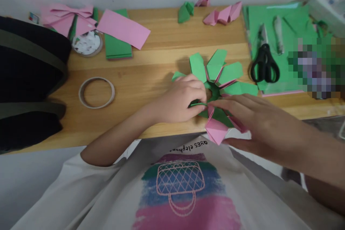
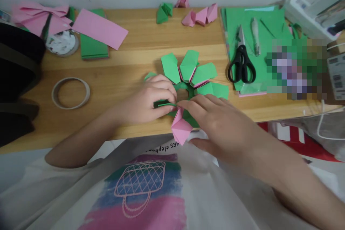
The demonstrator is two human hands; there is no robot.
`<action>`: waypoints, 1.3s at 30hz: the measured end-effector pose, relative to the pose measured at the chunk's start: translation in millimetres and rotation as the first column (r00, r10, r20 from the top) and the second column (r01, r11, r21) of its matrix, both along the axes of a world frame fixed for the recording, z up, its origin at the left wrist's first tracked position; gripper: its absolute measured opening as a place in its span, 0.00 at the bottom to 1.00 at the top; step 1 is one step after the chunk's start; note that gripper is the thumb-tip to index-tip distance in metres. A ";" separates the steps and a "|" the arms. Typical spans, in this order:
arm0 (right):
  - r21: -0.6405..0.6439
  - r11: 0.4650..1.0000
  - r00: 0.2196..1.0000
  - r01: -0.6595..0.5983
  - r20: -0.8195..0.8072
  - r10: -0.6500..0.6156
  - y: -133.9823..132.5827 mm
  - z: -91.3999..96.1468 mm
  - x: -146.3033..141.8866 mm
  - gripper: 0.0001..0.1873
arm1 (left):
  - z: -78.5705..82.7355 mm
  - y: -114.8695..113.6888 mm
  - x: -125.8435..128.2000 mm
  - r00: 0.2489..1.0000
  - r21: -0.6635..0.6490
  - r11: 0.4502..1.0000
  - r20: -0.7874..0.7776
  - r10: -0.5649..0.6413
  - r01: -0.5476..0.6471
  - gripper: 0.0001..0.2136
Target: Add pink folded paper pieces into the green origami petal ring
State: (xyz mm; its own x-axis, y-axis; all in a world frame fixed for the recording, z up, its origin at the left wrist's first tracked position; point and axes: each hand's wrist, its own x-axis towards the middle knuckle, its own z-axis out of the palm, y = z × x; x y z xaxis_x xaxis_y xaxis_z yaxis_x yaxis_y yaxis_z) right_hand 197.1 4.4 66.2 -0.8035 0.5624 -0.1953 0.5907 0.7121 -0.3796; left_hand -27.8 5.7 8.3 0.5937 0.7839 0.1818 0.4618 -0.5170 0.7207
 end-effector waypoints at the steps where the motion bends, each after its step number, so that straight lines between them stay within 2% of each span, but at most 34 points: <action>1: 0.060 0.998 1.000 0.000 -0.022 0.001 -4.5 -3.3 1.9 0.28 | -0.4 0.0 0.1 1.000 -0.001 1.000 -0.001 0.003 -0.003 0.05; 2: 0.091 0.996 0.999 0.014 -0.050 -0.010 -8.5 -6.3 2.8 0.27 | -0.8 0.1 0.1 1.000 0.000 1.000 0.000 0.005 -0.005 0.05; 4: 0.074 0.993 0.987 0.093 -0.135 -0.083 -13.7 -11.6 2.7 0.24 | -1.6 0.4 0.1 1.000 0.005 1.000 0.009 0.007 -0.007 0.04; 8: -0.104 0.959 0.926 0.265 -0.250 -0.283 -9.3 -19.5 2.7 0.21 | -2.6 1.2 -0.2 1.000 0.002 1.000 0.021 0.006 -0.007 0.05; 12: -0.311 0.905 0.891 0.290 -0.257 -0.374 5.7 -24.3 2.2 0.20 | -1.6 1.2 -0.9 1.000 -0.003 1.000 0.017 0.006 -0.006 0.05; 15: -0.379 0.883 0.889 0.275 -0.249 -0.384 13.3 -23.2 0.9 0.18 | -1.0 1.3 -1.3 1.000 -0.002 1.000 0.014 0.001 -0.001 0.05; 17: -0.334 0.903 0.900 0.270 -0.247 -0.360 13.5 -20.3 1.5 0.18 | -0.9 1.6 -1.5 1.000 -0.001 1.000 0.015 -0.005 0.005 0.05; 20: -0.125 0.964 0.928 0.233 -0.267 -0.259 5.6 -15.4 6.7 0.20 | -1.1 1.9 -1.7 1.000 -0.001 1.000 0.022 -0.006 0.006 0.05; 23: 0.060 0.971 0.948 0.230 -0.242 -0.209 -8.2 -13.9 17.3 0.24 | -1.4 1.7 -2.1 1.000 -0.008 1.000 0.023 -0.004 0.004 0.05; 26: 0.165 0.912 0.911 0.376 -0.245 -0.332 -23.4 -18.7 30.1 0.30 | -1.8 1.2 -2.4 1.000 -0.005 1.000 0.025 -0.006 0.006 0.05; 29: 0.274 0.768 0.810 0.579 -0.295 -0.506 -37.7 -28.0 37.2 0.36 | -2.4 1.0 -2.3 1.000 0.002 1.000 0.028 -0.010 0.010 0.05; 31: 0.250 0.690 0.731 0.679 -0.326 -0.600 -45.9 -34.2 36.0 0.36 | -3.0 1.2 -2.2 1.000 0.006 1.000 0.027 -0.009 0.009 0.05; 33: 0.193 0.657 0.674 0.729 -0.372 -0.638 -51.4 -39.2 31.4 0.32 | -3.6 1.6 -2.2 1.000 0.015 1.000 0.028 -0.008 0.008 0.05; 36: 0.110 0.694 0.651 0.711 -0.476 -0.591 -51.4 -44.9 23.9 0.28 | -4.2 2.3 -2.5 0.999 0.026 1.000 0.040 -0.014 0.013 0.05; 39: -0.090 0.765 0.594 0.637 -0.575 -0.562 -42.8 -49.7 18.4 0.29 | -3.7 2.7 -3.0 0.998 0.019 1.000 0.051 -0.024 0.023 0.06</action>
